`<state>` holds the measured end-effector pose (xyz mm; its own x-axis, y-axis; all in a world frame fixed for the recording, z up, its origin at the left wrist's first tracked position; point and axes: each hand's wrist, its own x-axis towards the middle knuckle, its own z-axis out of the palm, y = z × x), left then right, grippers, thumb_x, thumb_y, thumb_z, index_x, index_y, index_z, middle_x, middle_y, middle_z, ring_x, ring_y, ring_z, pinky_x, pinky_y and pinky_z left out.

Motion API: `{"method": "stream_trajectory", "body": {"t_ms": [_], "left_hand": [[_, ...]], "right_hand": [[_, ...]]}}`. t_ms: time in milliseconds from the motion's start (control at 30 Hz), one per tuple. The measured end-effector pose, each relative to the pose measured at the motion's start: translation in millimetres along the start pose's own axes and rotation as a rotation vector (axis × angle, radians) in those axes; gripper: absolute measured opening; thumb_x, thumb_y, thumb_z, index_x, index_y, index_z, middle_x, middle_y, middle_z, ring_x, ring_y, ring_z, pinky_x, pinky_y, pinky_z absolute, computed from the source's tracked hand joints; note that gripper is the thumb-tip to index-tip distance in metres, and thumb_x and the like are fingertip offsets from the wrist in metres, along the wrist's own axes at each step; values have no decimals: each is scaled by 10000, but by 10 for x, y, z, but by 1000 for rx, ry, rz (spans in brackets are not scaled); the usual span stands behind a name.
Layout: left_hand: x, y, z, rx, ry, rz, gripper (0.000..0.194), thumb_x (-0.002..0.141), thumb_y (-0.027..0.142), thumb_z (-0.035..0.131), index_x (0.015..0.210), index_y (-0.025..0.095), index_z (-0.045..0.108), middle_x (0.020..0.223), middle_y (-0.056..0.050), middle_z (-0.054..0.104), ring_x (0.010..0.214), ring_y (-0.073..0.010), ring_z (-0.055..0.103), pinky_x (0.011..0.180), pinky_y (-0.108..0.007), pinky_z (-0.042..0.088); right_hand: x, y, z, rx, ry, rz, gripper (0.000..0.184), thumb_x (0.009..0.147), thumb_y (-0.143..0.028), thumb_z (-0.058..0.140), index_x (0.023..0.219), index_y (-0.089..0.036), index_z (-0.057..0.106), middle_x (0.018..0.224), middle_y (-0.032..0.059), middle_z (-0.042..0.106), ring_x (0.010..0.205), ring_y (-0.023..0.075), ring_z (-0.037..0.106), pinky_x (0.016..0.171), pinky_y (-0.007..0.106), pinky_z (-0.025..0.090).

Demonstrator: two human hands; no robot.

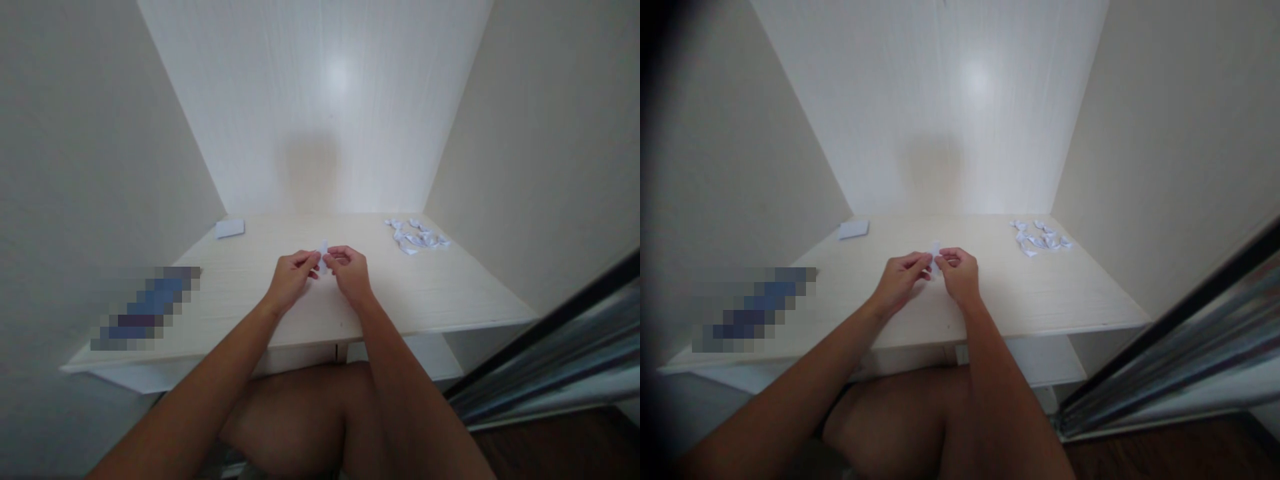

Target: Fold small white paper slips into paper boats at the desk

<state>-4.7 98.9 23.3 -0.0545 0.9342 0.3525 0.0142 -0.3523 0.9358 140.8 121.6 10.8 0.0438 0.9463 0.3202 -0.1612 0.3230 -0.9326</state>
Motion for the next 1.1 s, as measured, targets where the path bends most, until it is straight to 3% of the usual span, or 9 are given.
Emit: {"method": "stream_trajectory", "body": {"t_ms": [167,433,633,1100], "left_hand": [[7,-14,-2,12,21,7,282,810,455,816,848,177,840,829,-60,714,705,-153,607,612,-266,524],[13,-7,3,-6,43,8,290,788,453,830,772,164,815,822,-64,708,711,-157,608,607,-267,520],[23,-20,2,-41,72,-1,296,791,455,821,748,162,802,801,-56,689,710,-149,583,594,-259,511],[-13,29,9,-100,-11,-80,290,779,449,842,779,160,811,843,-61,681,756,-151,584,618,-260,505]], "right_hand": [[25,46,4,14,28,-21,252,725,-353,805,913,-205,726,882,48,766,777,183,701,733,332,559],[20,34,13,61,26,-20,253,707,-330,820,902,-203,721,884,58,779,812,194,729,789,353,583],[11,5,17,78,16,0,225,701,-323,823,856,-196,722,799,41,763,739,184,703,738,340,572],[-16,-59,0,87,-34,48,280,686,-397,803,835,-216,650,719,-20,657,636,137,581,600,274,469]]}}
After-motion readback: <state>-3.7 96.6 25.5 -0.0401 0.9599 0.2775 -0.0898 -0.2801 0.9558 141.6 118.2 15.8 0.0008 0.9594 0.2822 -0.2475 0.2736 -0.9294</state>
